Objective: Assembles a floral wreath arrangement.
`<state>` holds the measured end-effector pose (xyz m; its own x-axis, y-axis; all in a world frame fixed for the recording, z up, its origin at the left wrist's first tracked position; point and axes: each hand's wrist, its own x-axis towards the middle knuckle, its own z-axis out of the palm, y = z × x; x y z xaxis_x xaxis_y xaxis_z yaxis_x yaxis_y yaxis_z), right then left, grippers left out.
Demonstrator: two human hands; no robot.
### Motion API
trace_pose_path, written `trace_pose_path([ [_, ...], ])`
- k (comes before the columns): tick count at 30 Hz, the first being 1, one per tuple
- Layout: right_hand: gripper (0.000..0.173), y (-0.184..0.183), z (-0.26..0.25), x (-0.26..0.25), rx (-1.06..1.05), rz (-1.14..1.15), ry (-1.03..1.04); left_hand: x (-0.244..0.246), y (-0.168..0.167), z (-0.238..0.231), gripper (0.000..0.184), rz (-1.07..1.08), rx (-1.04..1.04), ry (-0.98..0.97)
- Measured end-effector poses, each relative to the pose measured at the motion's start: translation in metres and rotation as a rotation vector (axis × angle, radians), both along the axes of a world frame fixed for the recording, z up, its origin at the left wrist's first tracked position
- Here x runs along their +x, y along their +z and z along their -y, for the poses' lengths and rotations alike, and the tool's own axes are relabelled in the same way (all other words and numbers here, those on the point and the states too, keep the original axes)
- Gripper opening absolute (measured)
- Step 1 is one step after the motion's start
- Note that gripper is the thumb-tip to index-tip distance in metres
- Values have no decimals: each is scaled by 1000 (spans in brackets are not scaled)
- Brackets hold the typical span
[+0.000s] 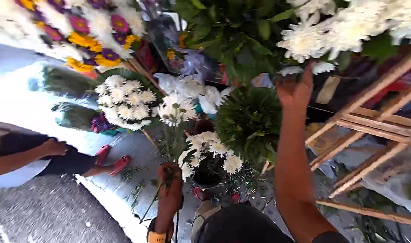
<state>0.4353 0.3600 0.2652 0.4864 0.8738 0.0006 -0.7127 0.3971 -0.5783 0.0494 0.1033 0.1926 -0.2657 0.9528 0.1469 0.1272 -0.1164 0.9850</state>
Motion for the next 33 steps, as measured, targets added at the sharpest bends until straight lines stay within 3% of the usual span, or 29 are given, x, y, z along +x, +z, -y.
trace_pose_path([
  [2,55,-21,39,-32,-152,148,-13,0,0,0,32,36,56,-24],
  [4,38,-39,76,-84,-232,308,36,0,1,2,27,86,99,-63],
  [6,21,-45,102,-140,-237,400,287,1,1,7,26,138,116,-103],
  [8,24,-41,111,-180,-186,481,494,3,2,10,24,129,123,-127],
  [11,22,-19,116,-207,-70,736,437,6,5,12,22,-114,122,-113],
  [13,26,1,114,-208,-116,875,480,6,4,14,25,-345,107,-96],
  [17,20,4,102,-200,-178,643,705,13,3,13,27,-526,33,-28],
  [23,13,-9,152,-178,187,455,342,12,2,-10,23,-294,-174,146],
  [26,14,-5,172,-172,148,282,462,22,3,-23,26,-256,-172,60],
  [29,15,-13,182,-175,84,259,607,47,21,-28,55,-46,-67,-157],
  [33,17,-16,190,-171,11,258,724,71,26,-42,45,50,166,-296],
])
